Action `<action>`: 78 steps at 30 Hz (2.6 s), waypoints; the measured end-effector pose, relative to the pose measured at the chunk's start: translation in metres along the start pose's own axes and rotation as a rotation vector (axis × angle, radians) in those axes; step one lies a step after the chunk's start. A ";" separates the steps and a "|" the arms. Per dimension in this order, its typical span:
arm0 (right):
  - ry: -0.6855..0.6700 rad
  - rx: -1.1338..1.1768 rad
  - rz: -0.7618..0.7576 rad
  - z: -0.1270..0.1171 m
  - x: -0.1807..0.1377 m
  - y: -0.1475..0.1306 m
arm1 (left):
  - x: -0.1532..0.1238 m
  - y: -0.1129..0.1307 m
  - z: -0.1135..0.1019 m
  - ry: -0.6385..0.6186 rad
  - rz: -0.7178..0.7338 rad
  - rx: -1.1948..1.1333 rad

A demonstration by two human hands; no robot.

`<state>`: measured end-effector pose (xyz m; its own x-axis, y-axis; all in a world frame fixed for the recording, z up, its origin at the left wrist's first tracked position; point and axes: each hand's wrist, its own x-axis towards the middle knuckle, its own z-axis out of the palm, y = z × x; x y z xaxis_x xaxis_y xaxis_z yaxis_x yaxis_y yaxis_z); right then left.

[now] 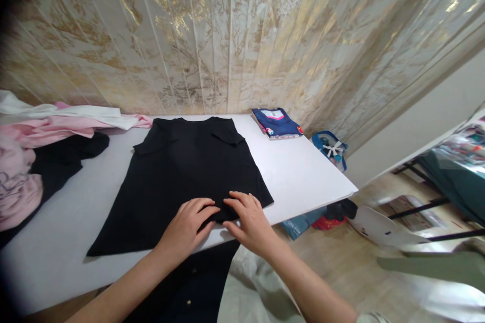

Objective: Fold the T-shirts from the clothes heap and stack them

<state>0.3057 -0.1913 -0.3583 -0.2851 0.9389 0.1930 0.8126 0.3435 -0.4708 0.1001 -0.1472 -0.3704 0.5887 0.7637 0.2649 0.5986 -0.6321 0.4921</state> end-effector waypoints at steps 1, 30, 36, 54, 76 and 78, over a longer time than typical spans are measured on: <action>0.015 0.000 0.007 0.003 0.002 -0.003 | 0.002 0.000 0.000 0.009 -0.018 -0.021; 0.374 -0.216 0.399 -0.015 -0.019 0.094 | 0.000 -0.005 -0.004 0.032 -0.073 -0.183; 0.293 -0.103 0.296 -0.017 -0.026 0.093 | 0.000 -0.007 -0.004 0.019 -0.079 -0.190; 0.403 -0.101 0.343 -0.006 -0.014 0.098 | 0.001 -0.065 -0.053 0.021 -0.377 0.461; 0.101 -0.148 -0.009 0.006 0.087 -0.012 | 0.054 -0.070 -0.036 -0.026 -0.309 0.564; 0.036 -0.215 0.018 0.031 0.110 -0.018 | 0.057 -0.072 -0.025 -0.049 -0.295 0.556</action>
<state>0.2441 -0.0939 -0.3553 -0.2542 0.9421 0.2188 0.9083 0.3102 -0.2805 0.0769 -0.0543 -0.3701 0.3717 0.9179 0.1391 0.9248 -0.3792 0.0308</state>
